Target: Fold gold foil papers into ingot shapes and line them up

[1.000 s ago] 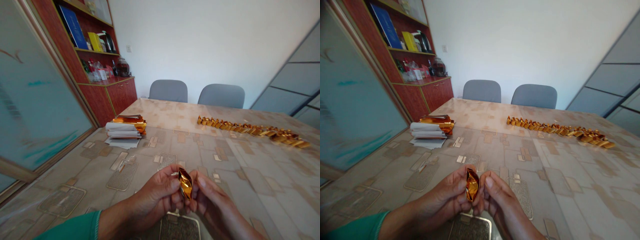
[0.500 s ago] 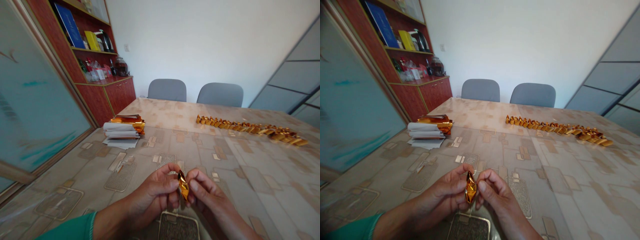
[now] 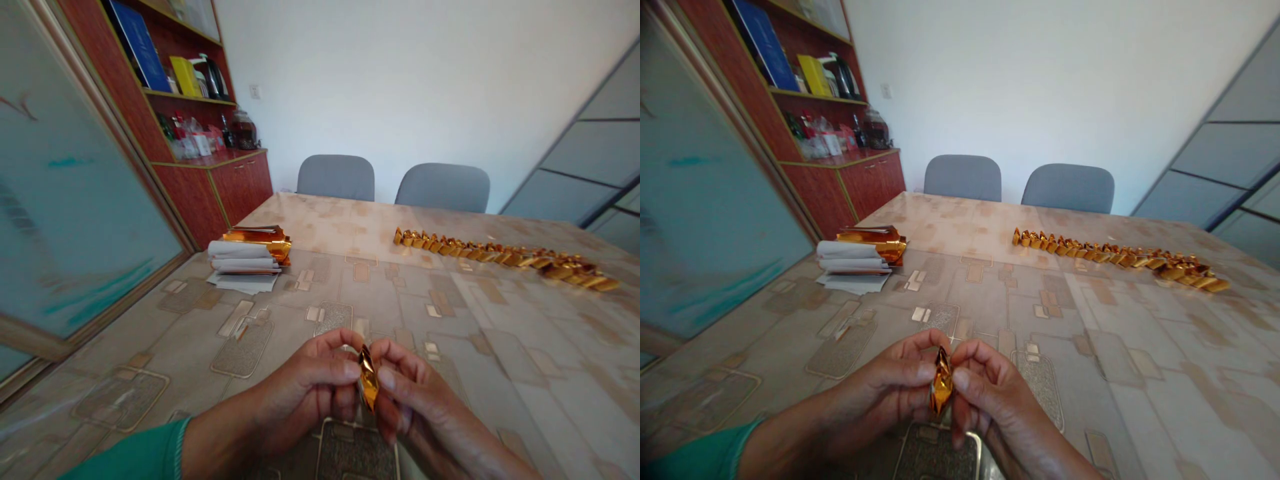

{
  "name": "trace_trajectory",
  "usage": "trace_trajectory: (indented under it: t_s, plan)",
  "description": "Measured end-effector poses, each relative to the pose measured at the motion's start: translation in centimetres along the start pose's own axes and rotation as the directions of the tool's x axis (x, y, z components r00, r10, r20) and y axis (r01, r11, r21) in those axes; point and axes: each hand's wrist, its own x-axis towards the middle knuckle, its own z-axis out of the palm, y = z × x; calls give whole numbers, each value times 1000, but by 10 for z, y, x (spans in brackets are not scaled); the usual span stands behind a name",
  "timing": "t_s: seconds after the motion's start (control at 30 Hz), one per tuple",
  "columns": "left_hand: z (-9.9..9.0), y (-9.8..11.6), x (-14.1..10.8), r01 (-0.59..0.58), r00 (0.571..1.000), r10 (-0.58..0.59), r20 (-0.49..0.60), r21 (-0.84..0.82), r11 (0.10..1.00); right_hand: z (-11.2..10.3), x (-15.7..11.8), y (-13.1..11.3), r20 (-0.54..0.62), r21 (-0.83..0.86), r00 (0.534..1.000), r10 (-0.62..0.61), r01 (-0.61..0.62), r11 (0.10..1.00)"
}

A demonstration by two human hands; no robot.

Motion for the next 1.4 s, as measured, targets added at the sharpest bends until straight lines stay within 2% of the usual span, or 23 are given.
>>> trace_trajectory:
  t_s: [0.2, 0.43, 0.63, 0.8, 0.87, 0.97, 1.07, 1.2, 1.4]
  plan:
    - [4, 0, -1, -13, 998, 18, -64, 83, 996, 2, 0, 5, -19, 30, 1000, 19, -19, 999]
    - [14, -3, 0, -43, 976, 78, -205, 172, 984, -2, 2, 10, -26, 34, 999, 20, -19, 999]
    - [15, -2, 0, -18, 976, 65, -210, 217, 976, -1, 2, 10, -45, 10, 999, 9, -8, 1000]
    - [13, -3, 2, 16, 960, 52, -274, 242, 970, -1, 3, 13, -72, -36, 997, 23, -26, 999]
    - [11, -1, 2, 20, 967, 26, -252, 178, 984, -3, 4, 13, -77, -24, 997, 22, -24, 999]
    - [6, 3, 2, 26, 992, -25, -124, 7, 1000, -5, 3, 9, -91, 31, 996, 4, -1, 1000]
    - [2, 3, 2, 62, 997, -66, -35, -100, 993, -4, 1, 3, -105, 83, 994, -8, 17, 996]
    - [1, -2, 2, 71, 997, -76, -26, -147, 987, -1, -1, 1, -100, 118, 995, -3, 15, 993]
    - [2, -1, 1, 88, 995, -94, -27, -177, 980, 5, -1, 0, -166, 151, 986, 19, 7, 989]
